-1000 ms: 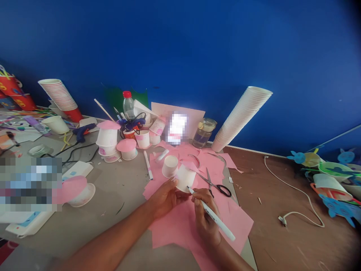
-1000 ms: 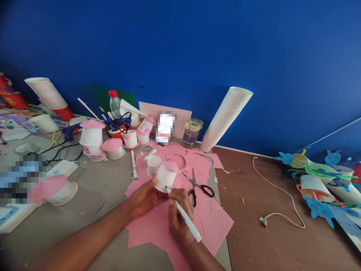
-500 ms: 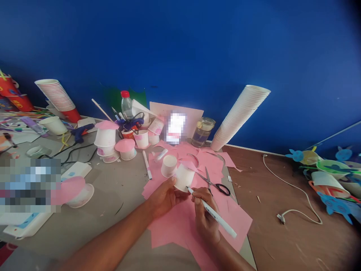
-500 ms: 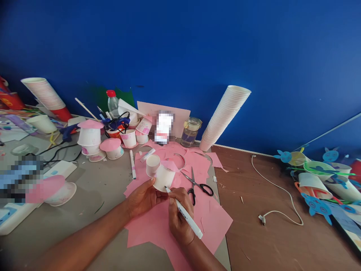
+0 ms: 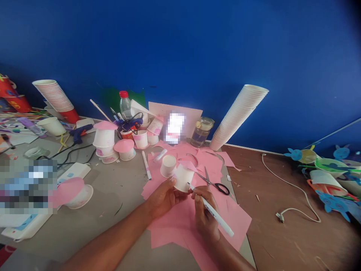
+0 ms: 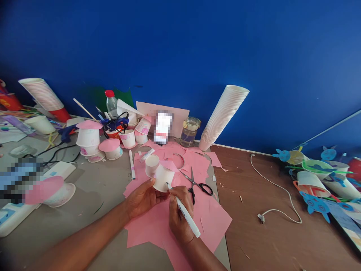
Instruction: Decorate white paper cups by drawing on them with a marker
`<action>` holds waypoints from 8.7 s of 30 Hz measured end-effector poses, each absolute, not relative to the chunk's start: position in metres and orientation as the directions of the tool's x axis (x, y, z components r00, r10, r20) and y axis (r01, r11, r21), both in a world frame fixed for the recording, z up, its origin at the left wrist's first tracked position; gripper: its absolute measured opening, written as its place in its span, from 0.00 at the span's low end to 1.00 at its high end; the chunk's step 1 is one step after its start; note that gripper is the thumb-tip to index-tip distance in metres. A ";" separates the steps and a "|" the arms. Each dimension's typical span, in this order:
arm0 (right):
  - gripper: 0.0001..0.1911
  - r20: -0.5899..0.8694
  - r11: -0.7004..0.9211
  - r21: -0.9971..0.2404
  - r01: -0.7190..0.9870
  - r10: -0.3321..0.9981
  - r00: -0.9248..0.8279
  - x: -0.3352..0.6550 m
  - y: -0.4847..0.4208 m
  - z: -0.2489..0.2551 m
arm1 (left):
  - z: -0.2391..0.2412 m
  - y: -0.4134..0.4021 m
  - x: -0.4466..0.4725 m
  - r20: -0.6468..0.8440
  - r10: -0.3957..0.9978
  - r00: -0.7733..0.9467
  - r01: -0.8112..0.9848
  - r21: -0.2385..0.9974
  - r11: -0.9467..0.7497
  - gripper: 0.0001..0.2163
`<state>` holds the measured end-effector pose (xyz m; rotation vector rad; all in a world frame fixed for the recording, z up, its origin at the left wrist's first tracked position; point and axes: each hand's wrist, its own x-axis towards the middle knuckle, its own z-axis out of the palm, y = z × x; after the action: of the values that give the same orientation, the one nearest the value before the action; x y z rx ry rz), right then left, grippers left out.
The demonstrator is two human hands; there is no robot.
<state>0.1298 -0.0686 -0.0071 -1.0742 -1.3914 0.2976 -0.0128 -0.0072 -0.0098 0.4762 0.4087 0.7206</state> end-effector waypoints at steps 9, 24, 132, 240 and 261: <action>0.09 0.627 0.516 -0.757 0.401 0.745 0.227 0.130 -0.070 -0.008 | -0.009 -0.008 -0.013 -0.196 0.714 0.672 -0.532 0.543 0.650 0.15; 0.08 0.634 0.515 -0.751 0.412 0.737 0.234 0.130 -0.071 -0.006 | -0.010 -0.008 -0.013 -0.207 0.717 0.665 -0.547 0.520 0.657 0.14; 0.08 0.544 0.501 -0.837 0.219 0.805 0.237 0.129 -0.073 -0.010 | -0.011 -0.007 -0.012 -0.255 0.713 0.653 -0.535 0.512 0.672 0.14; 0.20 0.726 0.446 -0.608 0.657 0.648 0.231 0.122 -0.061 -0.015 | 0.006 -0.016 -0.006 -0.084 0.714 0.695 -0.425 0.753 0.502 0.20; 0.18 0.729 0.439 -0.613 0.657 0.636 0.255 0.121 -0.059 -0.017 | -0.001 -0.014 -0.010 -0.104 0.684 0.722 -0.398 0.747 0.533 0.25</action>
<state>0.1209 -0.0589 -0.0170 -1.2334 -1.4213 -0.0216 -0.0095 -0.0136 -0.0006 0.7669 0.4133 0.6668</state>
